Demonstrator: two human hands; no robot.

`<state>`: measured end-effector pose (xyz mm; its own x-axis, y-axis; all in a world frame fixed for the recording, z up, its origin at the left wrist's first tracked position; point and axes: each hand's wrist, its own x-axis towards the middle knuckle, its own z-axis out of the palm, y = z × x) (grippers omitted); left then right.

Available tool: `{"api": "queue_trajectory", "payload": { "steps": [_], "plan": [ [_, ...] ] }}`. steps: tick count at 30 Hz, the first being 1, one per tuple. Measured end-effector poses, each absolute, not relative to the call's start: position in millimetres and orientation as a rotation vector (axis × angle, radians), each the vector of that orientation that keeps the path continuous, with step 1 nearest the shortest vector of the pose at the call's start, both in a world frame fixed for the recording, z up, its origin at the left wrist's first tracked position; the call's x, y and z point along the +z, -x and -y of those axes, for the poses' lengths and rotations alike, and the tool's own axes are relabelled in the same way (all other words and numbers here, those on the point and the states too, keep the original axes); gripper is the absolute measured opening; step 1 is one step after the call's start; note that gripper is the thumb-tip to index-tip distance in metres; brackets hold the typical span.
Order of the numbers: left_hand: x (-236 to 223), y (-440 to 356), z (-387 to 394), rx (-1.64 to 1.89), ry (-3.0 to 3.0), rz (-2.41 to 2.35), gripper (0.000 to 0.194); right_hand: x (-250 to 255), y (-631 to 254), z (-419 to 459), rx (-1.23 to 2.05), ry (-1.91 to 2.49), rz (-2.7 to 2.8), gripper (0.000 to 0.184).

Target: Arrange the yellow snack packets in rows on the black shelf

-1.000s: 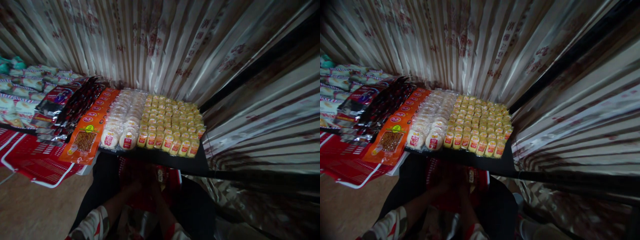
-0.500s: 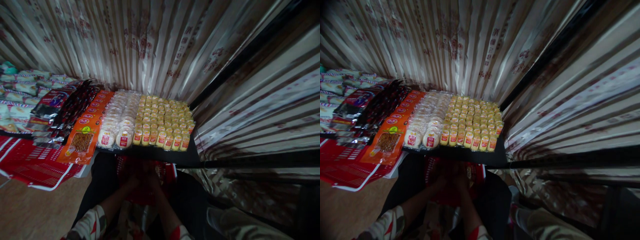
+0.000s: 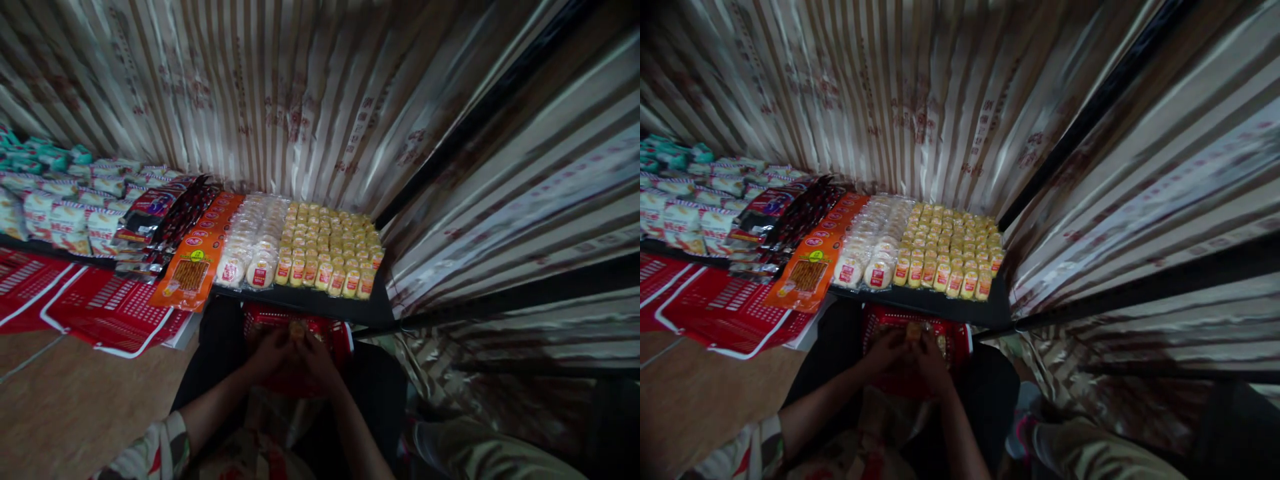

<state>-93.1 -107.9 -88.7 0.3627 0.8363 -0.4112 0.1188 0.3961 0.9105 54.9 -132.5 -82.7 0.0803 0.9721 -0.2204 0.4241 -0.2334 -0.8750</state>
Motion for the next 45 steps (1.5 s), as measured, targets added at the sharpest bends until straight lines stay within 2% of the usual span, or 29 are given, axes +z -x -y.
{"api": "queue_trajectory", "payload": {
  "steps": [8,15,18,24,27,32,38,42,45],
  "plan": [
    [-30,92,102,0.571,-1.43,-1.183,0.028,-19,-70,137,1.315,1.462,1.584,0.03],
    [16,74,91,0.699,-1.543,-1.046,0.018,7,-84,135,1.26,1.354,1.457,0.04],
    [32,57,77,0.72,-1.599,-1.068,0.018,10,-89,135,1.017,1.493,1.316,0.043],
    [56,5,43,0.733,-1.706,-1.117,0.028,17,-105,132,0.143,1.701,1.406,0.044],
    [67,-23,28,0.75,-1.786,-1.085,0.027,18,-117,127,-0.09,1.749,1.437,0.044],
    [81,-69,3,0.759,-1.962,-0.975,0.023,18,-143,112,-0.22,1.809,1.406,0.045],
    [91,-117,-24,0.623,-2.14,-0.933,0.03,11,-180,84,-0.21,1.824,1.288,0.048],
    [93,-135,-35,0.538,-2.151,-1.035,0.043,-1,-199,66,-0.179,1.794,1.245,0.049],
    [90,-142,-40,0.483,-2.167,-1.125,0.04,-13,-208,55,-0.164,1.785,1.237,0.049]
  ]
}}
